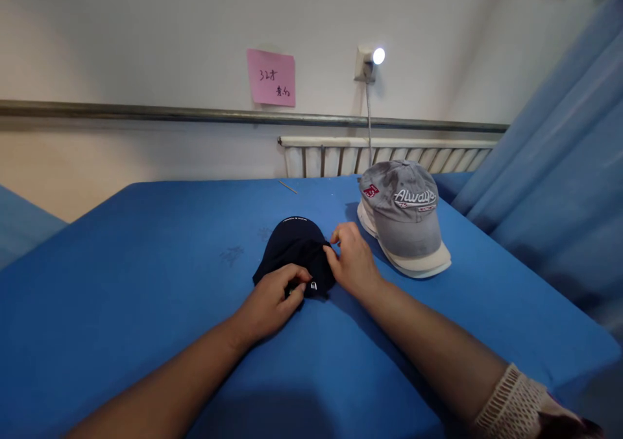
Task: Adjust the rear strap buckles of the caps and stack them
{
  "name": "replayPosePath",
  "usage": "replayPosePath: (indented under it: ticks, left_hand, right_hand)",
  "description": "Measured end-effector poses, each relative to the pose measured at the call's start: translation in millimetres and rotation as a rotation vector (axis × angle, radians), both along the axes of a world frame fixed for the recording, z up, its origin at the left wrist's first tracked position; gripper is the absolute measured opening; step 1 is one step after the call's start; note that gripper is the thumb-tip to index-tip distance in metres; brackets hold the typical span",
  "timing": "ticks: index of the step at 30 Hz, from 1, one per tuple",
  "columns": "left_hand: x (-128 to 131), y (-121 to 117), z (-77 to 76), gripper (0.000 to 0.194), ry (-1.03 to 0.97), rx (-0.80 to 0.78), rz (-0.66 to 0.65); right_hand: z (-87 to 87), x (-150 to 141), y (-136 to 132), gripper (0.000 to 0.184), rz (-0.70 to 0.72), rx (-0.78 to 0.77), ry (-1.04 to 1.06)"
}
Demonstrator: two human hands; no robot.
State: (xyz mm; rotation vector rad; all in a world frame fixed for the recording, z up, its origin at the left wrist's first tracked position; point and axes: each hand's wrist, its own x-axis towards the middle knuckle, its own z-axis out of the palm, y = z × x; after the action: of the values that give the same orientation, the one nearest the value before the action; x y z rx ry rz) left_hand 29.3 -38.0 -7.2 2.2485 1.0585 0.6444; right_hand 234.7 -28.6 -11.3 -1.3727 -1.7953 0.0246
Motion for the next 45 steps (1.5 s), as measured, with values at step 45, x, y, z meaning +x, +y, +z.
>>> replayPosePath:
  ticks: [45]
  left_hand:
    - [-2.4,-8.0,-0.2,0.008,-0.137,0.177,0.075]
  right_hand:
    - [-26.5,18.2,5.0,0.027,0.674,-0.423,0.034]
